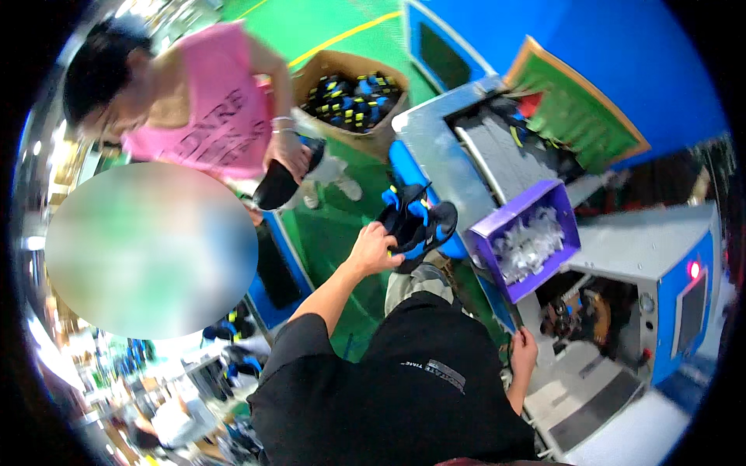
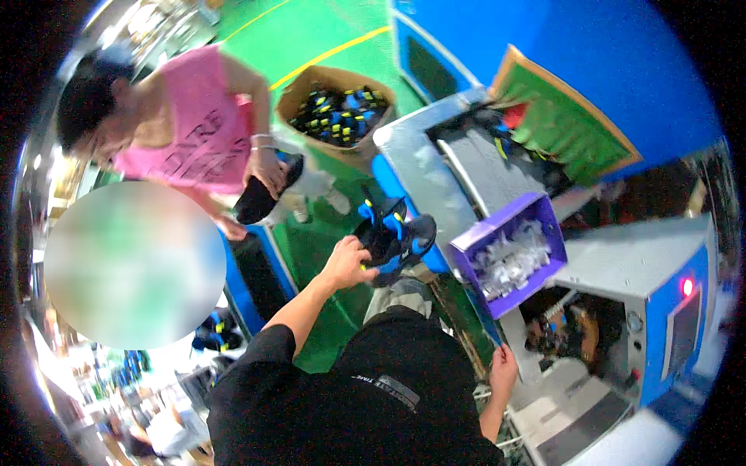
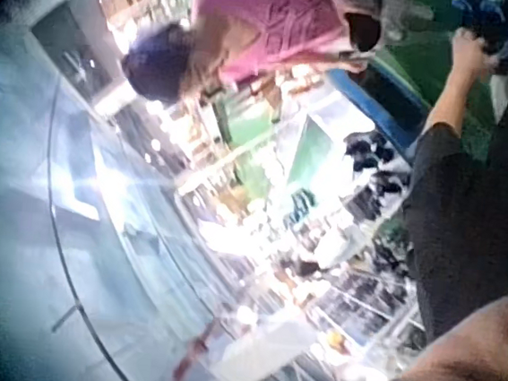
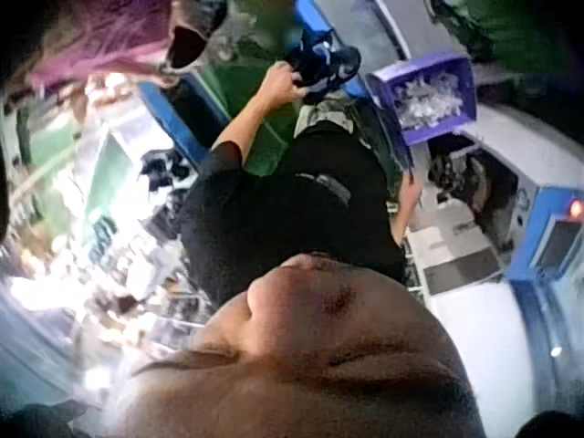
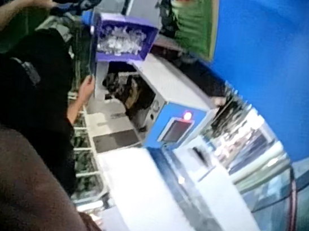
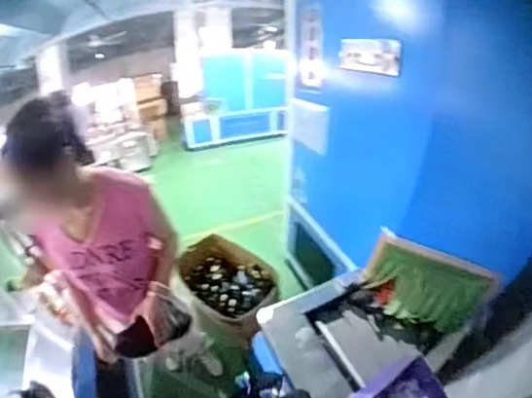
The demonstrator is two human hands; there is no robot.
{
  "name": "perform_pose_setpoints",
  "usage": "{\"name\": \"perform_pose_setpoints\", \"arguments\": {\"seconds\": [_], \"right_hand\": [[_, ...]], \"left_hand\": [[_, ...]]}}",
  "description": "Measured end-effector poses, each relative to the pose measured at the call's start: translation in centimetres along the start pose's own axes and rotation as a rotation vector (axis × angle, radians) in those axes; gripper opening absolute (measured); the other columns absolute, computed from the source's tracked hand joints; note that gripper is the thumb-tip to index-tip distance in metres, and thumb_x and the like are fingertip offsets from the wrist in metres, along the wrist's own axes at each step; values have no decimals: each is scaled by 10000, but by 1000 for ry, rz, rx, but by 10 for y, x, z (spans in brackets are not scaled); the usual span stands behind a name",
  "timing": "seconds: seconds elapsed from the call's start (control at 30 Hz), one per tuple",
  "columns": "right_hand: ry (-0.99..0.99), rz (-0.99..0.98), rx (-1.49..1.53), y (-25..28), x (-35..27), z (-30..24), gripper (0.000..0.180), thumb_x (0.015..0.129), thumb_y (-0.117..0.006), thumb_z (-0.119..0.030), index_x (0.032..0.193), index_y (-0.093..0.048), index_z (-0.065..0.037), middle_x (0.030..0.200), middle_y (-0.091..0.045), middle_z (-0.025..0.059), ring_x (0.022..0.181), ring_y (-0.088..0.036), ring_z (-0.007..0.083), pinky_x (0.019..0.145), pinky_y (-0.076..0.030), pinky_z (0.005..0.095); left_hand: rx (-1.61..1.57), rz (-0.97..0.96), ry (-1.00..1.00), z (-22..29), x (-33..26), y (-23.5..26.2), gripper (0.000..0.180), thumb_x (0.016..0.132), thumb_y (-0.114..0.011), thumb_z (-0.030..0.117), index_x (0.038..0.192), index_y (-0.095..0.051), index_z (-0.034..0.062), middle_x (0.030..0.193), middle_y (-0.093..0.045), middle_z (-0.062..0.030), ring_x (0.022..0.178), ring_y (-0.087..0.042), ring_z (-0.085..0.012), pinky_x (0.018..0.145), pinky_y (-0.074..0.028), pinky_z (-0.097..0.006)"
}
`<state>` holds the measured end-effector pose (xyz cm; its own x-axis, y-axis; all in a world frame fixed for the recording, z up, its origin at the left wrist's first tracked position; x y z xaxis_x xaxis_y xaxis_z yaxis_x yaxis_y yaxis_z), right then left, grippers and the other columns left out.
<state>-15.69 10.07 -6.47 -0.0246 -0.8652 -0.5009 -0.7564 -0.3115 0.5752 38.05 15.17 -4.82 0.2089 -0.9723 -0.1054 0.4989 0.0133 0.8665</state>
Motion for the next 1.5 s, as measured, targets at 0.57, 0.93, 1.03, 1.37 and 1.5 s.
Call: {"name": "perform_pose_setpoints", "arguments": {"seconds": [0.57,0.93,1.03,1.37,1.5], "right_hand": [[370,-448,-343,-67,29,-45,415,975,-664,-177,1346,-636,8,1174,-734,145,1060,-697,229,930,-535,352],[599,-92,-109,30,13,-138,308,985,-639,-131,1236,-683,43,1140,-742,179,1068,-702,266,944,-538,373],[857,378,-143,107,-17,-211,263,1000,-607,-65,1227,-684,41,1227,-714,187,1116,-690,323,994,-526,396],[892,1440,-921,251,65,-245,454,1081,-413,-287,1376,-583,14,1441,-591,209,1379,-525,353,1146,-348,470],[852,1560,-997,243,71,-240,517,1094,-338,-376,1346,-563,15,1364,-635,203,1290,-581,367,1104,-379,492]], "left_hand": [[354,692,1009,-126,-589,224,474,700,-857,359,968,-713,-5,969,-715,-165,974,-642,-355,910,-522,-403],[-87,-43,1003,-173,-343,-3,308,922,-611,349,883,-728,67,849,-759,-118,746,-730,-268,696,-582,-400],[-372,-57,605,-22,-150,-38,351,926,-645,342,1001,-733,10,935,-745,-200,870,-726,-339,811,-559,-432],[32,-214,-135,97,351,-100,599,842,-713,143,1398,-526,23,1332,-626,-235,1217,-617,-404,1027,-505,-483],[70,75,-187,81,527,-110,783,739,-815,79,1424,-445,-6,1366,-561,-275,1319,-516,-436,1107,-437,-476]]}}
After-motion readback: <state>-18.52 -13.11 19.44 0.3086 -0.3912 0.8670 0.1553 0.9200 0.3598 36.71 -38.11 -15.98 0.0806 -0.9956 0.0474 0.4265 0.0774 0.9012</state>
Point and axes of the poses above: each hand's wrist, its own x-axis towards the middle knuckle, its own y-axis out of the back of the hand, z = x × y, the point moved 7 cm from there along x, towards the middle knuckle
